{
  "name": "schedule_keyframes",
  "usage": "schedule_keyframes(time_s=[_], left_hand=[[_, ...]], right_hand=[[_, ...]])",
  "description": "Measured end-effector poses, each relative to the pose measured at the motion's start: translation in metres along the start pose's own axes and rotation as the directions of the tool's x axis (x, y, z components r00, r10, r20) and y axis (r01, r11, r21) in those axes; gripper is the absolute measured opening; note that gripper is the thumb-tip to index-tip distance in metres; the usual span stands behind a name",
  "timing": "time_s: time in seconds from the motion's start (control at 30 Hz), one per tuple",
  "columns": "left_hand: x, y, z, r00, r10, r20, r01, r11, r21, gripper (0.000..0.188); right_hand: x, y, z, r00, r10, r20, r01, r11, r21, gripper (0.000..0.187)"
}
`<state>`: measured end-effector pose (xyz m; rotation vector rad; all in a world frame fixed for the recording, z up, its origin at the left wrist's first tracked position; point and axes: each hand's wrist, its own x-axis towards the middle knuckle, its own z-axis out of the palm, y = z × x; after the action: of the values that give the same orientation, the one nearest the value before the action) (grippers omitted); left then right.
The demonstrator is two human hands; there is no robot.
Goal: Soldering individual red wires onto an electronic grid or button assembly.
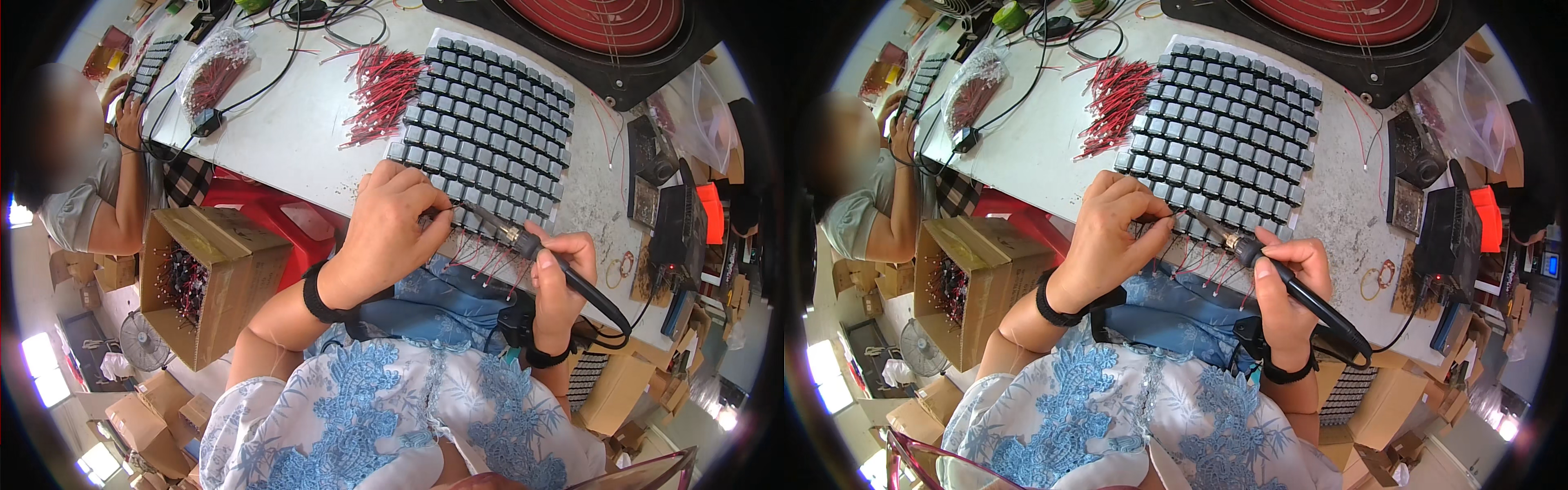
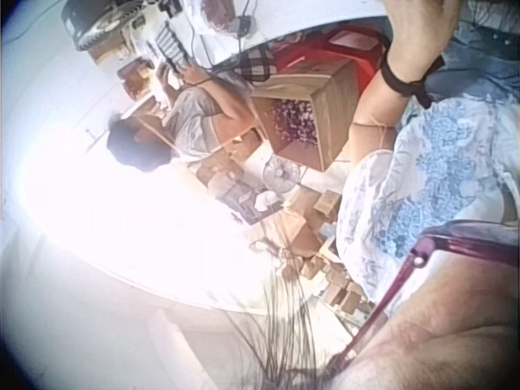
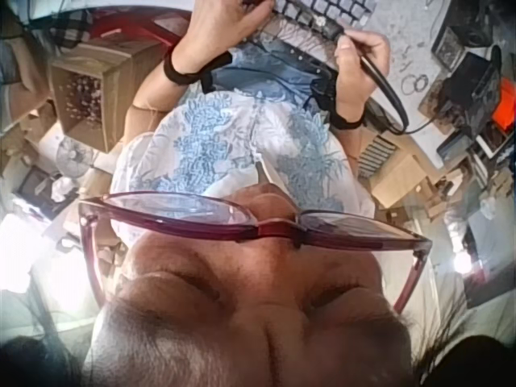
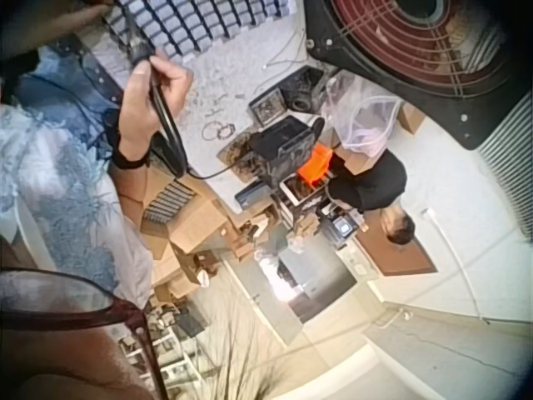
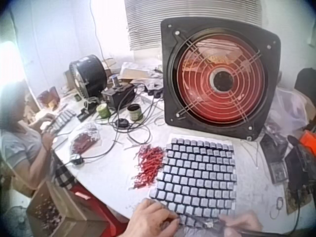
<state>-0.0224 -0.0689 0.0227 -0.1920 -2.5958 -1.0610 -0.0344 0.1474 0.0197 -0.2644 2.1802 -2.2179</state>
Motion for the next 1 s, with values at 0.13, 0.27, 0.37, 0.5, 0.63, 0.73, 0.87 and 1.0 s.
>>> schedule_keyframes(time_s=[0.13,0.27,0.37,0.5,0.63,0.73,0.87,1.0], left_hand=[[-0.0002,-0.0006,0.0001,1.000,-0.001,0.006,0.001,1.000,-0.003,0.007],[0.0007,-0.0011,0.0009,1.000,0.020,-0.007,-0.020,1.000,0.010,0.007],[0.0007,-0.0003,0.0014,1.000,0.017,-0.003,-0.017,1.000,0.016,0.006],[0.0007,0.0006,0.0023,1.000,0.018,-0.017,-0.017,1.000,0.025,0.006],[0.0010,0.0008,0.0022,1.000,0.023,-0.015,-0.023,0.999,0.046,0.006],[0.0015,0.0021,0.0022,1.000,0.020,-0.015,-0.019,0.998,0.063,0.006],[0.0017,0.0037,0.0010,1.000,0.021,-0.010,-0.020,0.996,0.092,0.007],[-0.0002,0.0043,0.0006,0.999,0.049,-0.018,-0.046,0.990,0.136,0.008]], right_hand=[[-0.0003,0.0005,0.0008,1.000,-0.015,-0.001,0.015,1.000,0.016,0.011],[0.0003,-0.0013,0.0016,1.000,-0.017,0.007,0.018,1.000,-0.015,0.011],[0.0004,-0.0031,0.0021,1.000,-0.007,0.009,0.008,0.998,-0.054,0.011],[-0.0002,-0.0054,0.0006,1.000,-0.010,0.004,0.010,1.000,0.005,0.010],[0.0020,-0.0035,-0.0001,0.998,-0.068,-0.012,0.068,0.998,0.012,0.010],[0.0023,-0.0031,-0.0003,0.998,-0.057,-0.021,0.058,0.998,0.025,0.011],[0.0021,-0.0033,-0.0005,0.999,-0.050,-0.009,0.050,0.998,0.023,0.011],[0.0031,-0.0028,-0.0011,0.999,-0.047,-0.021,0.047,0.999,0.025,0.010]])
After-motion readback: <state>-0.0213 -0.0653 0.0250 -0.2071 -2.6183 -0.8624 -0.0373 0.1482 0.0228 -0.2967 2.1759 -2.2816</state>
